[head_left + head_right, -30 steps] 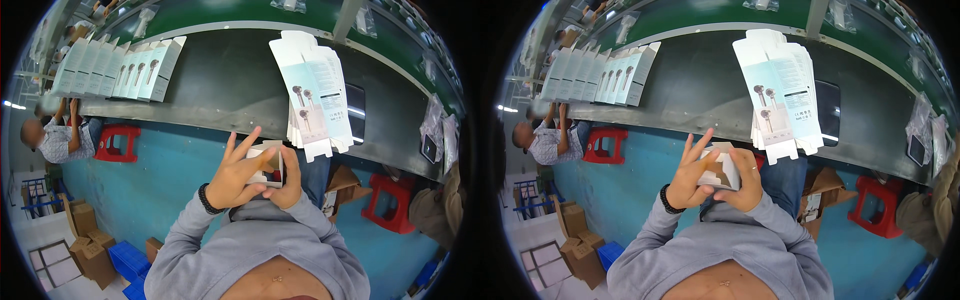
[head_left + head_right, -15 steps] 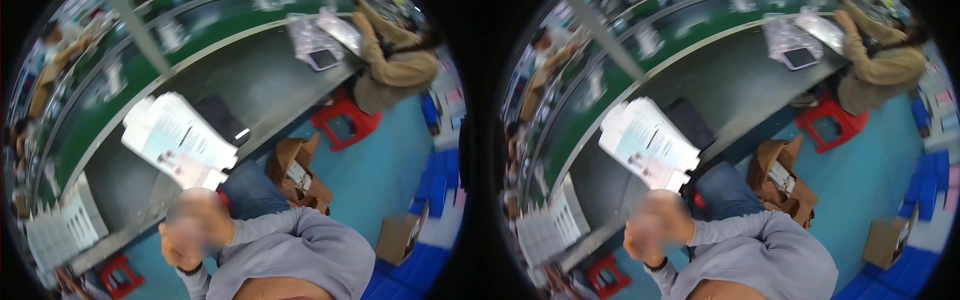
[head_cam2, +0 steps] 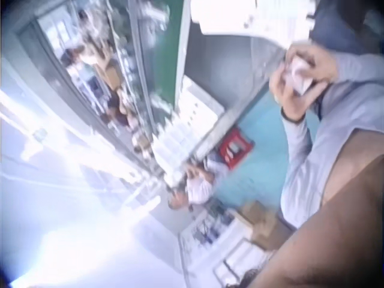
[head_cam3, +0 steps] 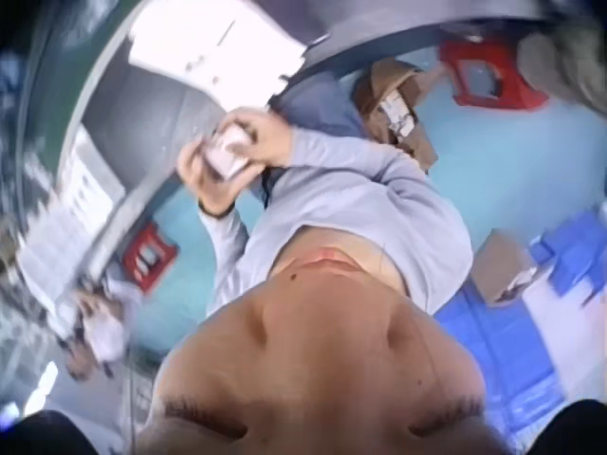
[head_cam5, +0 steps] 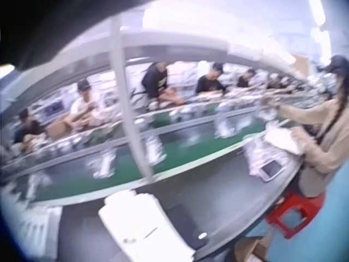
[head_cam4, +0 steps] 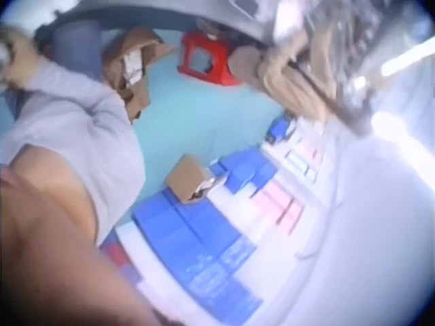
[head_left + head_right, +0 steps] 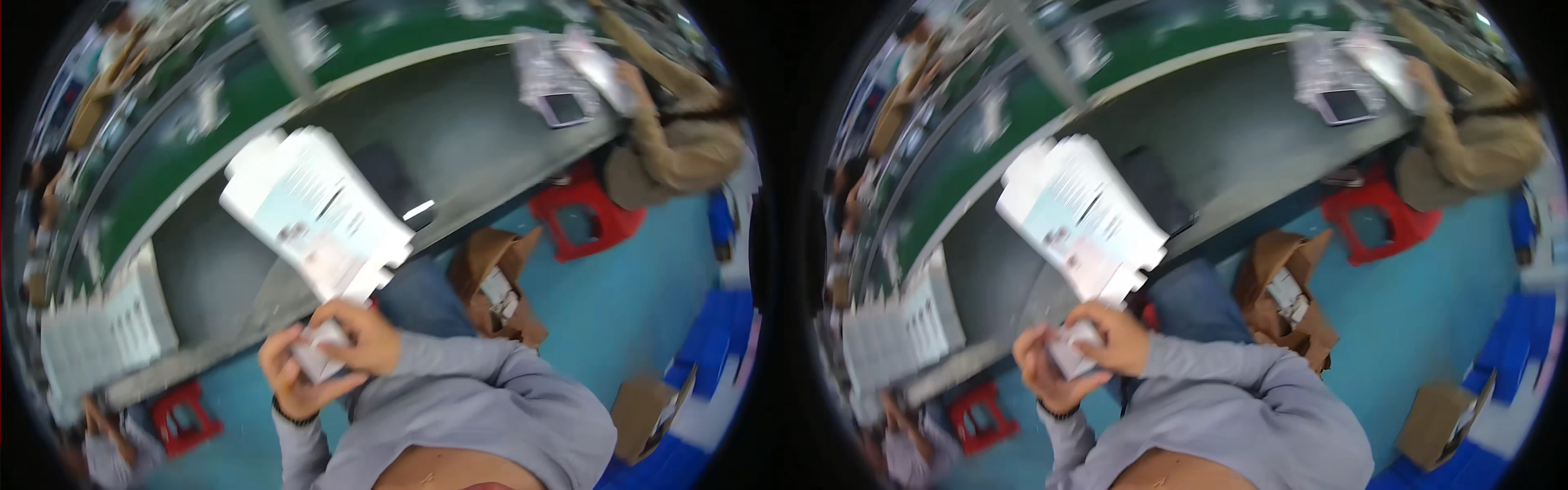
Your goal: The recorder is folding and assembling product boxes for earphones on an industrial assembly line.
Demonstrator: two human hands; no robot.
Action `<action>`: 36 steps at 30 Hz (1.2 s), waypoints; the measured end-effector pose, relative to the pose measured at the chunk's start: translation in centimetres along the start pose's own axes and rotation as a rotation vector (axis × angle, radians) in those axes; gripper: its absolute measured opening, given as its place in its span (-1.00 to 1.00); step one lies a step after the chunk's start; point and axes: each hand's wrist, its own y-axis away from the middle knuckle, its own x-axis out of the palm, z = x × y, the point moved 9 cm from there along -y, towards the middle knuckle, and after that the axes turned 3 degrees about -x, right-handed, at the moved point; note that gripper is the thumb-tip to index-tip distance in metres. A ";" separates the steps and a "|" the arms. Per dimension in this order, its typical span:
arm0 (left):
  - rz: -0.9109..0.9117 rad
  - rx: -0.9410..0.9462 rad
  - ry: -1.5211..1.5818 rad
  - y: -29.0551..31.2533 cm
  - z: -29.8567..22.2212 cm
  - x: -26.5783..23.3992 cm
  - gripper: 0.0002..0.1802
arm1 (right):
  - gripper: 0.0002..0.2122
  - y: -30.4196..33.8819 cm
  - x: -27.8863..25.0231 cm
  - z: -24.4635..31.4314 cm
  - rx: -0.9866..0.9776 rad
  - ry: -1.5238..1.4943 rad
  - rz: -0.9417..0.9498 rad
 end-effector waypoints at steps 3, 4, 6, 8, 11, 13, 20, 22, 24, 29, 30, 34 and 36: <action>-0.018 0.038 0.091 -1.0 0.5 0.3 0.23 | -0.68 -0.8 -0.4 0.5 0.060 -0.071 -0.044; 0.016 0.033 0.043 -1.7 0.1 0.5 0.22 | -0.69 -0.7 -0.5 0.7 0.087 -0.022 -0.022; -0.015 0.057 0.092 -1.8 0.0 0.2 0.23 | -0.70 -0.9 -0.2 0.9 0.135 -0.090 -0.013; -0.029 0.061 0.100 -1.9 -0.1 -0.3 0.25 | -0.66 -1.1 0.3 0.3 0.145 -0.119 0.033; -0.105 0.062 0.072 -0.9 0.0 -2.0 0.29 | -0.55 -1.6 2.1 0.2 0.051 -0.142 0.112; -0.171 0.067 0.059 -0.5 -0.2 -3.1 0.31 | -0.26 -1.5 3.4 0.2 0.003 -0.247 0.226; 0.390 -0.399 -0.104 0.5 1.1 -5.1 -0.24 | -0.03 -0.3 6.5 1.2 -0.262 0.561 0.466; 0.412 -0.419 -0.130 0.8 0.7 -7.8 -0.23 | -0.11 0.0 7.2 1.4 -0.162 0.354 0.517; 0.333 -0.408 -0.114 0.8 0.5 -12.4 -0.20 | -0.18 -0.5 7.7 3.9 -0.297 0.392 0.546; -0.587 -0.342 -0.347 5.2 3.4 -28.7 -0.23 | -0.44 -0.3 2.5 9.5 -0.576 0.396 0.356; -0.734 -0.285 -0.281 6.9 5.2 -31.2 -0.29 | -0.46 -0.1 1.0 9.9 -0.546 0.396 0.271; -1.110 -0.396 -0.298 14.4 14.3 -37.6 -0.38 | -0.52 -0.3 -3.5 10.6 -0.555 0.479 0.052; -1.192 -0.412 -0.447 17.5 18.4 -39.2 -0.36 | -0.54 -0.7 -3.5 10.5 -0.551 0.982 -0.012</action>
